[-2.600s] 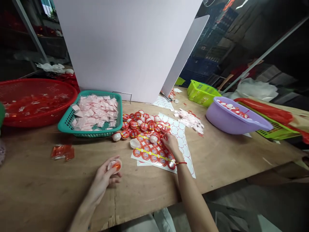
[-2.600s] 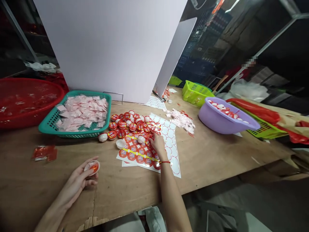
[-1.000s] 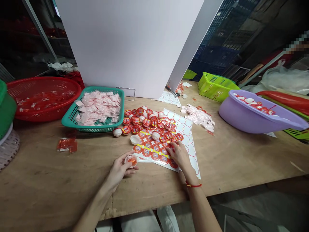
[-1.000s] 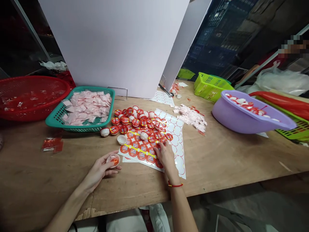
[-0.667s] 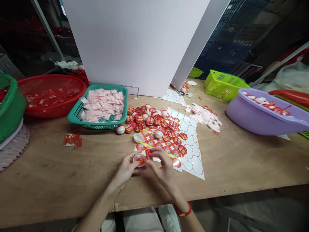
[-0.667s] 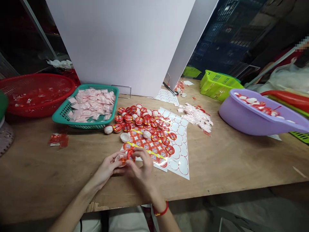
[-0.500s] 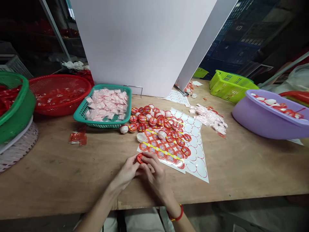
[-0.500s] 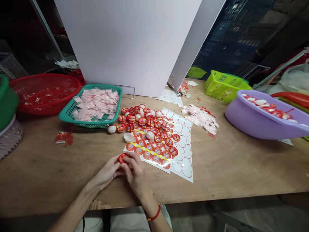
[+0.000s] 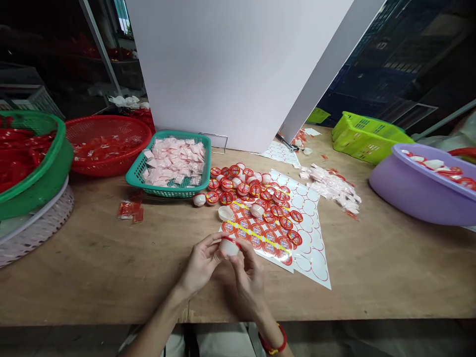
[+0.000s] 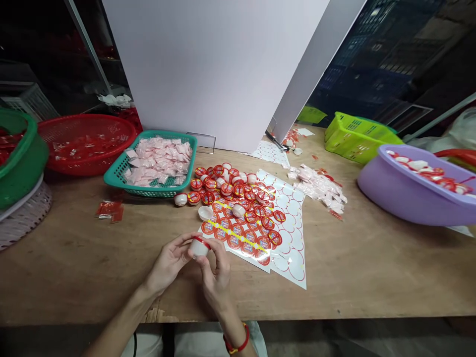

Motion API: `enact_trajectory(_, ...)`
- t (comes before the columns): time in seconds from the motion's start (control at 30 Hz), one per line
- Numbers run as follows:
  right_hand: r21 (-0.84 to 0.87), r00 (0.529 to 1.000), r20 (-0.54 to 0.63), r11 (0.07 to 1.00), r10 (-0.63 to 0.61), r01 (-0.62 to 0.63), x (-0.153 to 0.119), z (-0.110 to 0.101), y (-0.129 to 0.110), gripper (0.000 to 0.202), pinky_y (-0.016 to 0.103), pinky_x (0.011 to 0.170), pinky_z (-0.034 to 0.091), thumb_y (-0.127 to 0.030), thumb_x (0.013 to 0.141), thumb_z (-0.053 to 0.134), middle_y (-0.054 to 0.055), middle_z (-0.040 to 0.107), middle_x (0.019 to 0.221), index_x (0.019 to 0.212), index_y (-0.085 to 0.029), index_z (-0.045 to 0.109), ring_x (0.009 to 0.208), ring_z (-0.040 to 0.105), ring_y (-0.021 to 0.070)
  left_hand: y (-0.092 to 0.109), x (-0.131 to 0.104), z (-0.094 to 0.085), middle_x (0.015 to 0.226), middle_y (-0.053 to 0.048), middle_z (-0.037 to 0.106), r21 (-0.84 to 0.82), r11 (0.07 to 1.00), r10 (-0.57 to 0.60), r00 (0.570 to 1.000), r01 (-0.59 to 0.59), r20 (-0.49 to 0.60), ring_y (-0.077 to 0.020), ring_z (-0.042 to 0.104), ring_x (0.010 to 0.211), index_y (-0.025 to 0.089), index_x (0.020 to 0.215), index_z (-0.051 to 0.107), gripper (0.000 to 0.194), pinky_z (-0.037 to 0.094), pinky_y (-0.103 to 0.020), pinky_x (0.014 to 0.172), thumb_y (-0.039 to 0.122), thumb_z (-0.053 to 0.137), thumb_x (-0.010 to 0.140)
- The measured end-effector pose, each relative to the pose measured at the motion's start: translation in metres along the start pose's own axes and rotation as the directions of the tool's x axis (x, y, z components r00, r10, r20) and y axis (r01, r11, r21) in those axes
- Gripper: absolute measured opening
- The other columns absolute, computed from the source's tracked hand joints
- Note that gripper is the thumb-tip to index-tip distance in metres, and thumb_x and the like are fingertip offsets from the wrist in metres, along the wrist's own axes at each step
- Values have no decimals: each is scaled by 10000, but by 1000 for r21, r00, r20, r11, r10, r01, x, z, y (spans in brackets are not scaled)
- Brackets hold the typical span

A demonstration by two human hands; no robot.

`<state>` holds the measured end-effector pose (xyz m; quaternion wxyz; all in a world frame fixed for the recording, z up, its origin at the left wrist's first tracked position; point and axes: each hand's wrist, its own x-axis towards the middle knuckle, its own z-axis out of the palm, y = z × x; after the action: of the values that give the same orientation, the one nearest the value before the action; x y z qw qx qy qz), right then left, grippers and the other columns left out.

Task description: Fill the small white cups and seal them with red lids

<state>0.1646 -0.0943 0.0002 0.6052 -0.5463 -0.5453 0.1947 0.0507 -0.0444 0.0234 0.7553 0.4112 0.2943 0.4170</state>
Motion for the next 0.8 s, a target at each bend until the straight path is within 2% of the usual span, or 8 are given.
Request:
enact_trajectory(0.17,62,998,26,997,49,-50,0,4,-10,252,291,797,475,-245,856,511,31,585,1033,1107,-269,518,941,559,164,3,-1,3,940,-49,611,134,976,173,985,-170,-13,-164,602,849,190,916,658,282,492,-239,751,309,713,667)
enact_trajectory(0.27,35,999,-27,999,26,-25,0,7,-14,209,277,755,483,-231,855,506,30,585,975,1059,-252,541,888,564,159,0,-2,4,911,-37,571,232,936,277,961,-265,-21,-163,593,860,200,922,650,212,490,-249,769,280,655,726)
enact_trajectory(0.4,-49,997,-81,999,-17,13,-4,13,-12,214,287,733,489,-215,856,495,33,588,937,1063,-248,539,856,564,163,-6,-5,4,900,-52,572,329,896,330,943,-296,-50,-187,588,875,193,936,638,195,500,-265,736,283,590,770)
enact_trajectory(0.5,-170,991,-108,984,-80,61,-7,19,-7,258,322,764,485,-205,847,510,49,591,957,1102,-244,522,886,559,179,-9,-6,5,1015,-79,601,264,947,222,967,-183,-128,-214,572,970,194,1000,619,275,482,-288,800,333,594,764)
enact_trajectory(0.6,-247,988,-101,965,-118,90,-8,20,-7,285,348,786,483,-196,845,507,79,579,1009,1129,-226,497,944,552,196,-9,-8,3,1111,-99,599,46,997,-46,985,54,-167,-227,562,1016,190,1104,571,423,476,-304,815,426,588,753)
enact_trajectory(0.7,-207,987,154,974,-56,87,-4,11,-12,254,369,863,454,-205,871,451,104,532,1145,1122,-215,484,1075,507,208,-5,-10,-6,986,-109,639,-68,968,-248,962,242,-116,-211,620,827,148,1182,506,558,510,-306,666,496,556,749)
enact_trajectory(0.77,-166,936,352,984,-8,71,7,0,-14,214,332,865,450,-212,883,430,86,542,1138,1092,-216,479,1062,516,183,-3,-9,-14,883,-88,645,31,948,-310,942,316,-125,-179,616,650,147,1264,420,599,509,-310,565,507,482,789)
enact_trajectory(0.8,-168,914,406,982,-10,85,16,-7,-12,181,309,840,457,-223,881,438,76,561,1095,1056,-213,485,1015,535,172,-2,-6,-17,842,-73,641,140,935,-307,941,326,-145,-168,603,590,158,1294,382,593,506,-316,540,501,436,813)
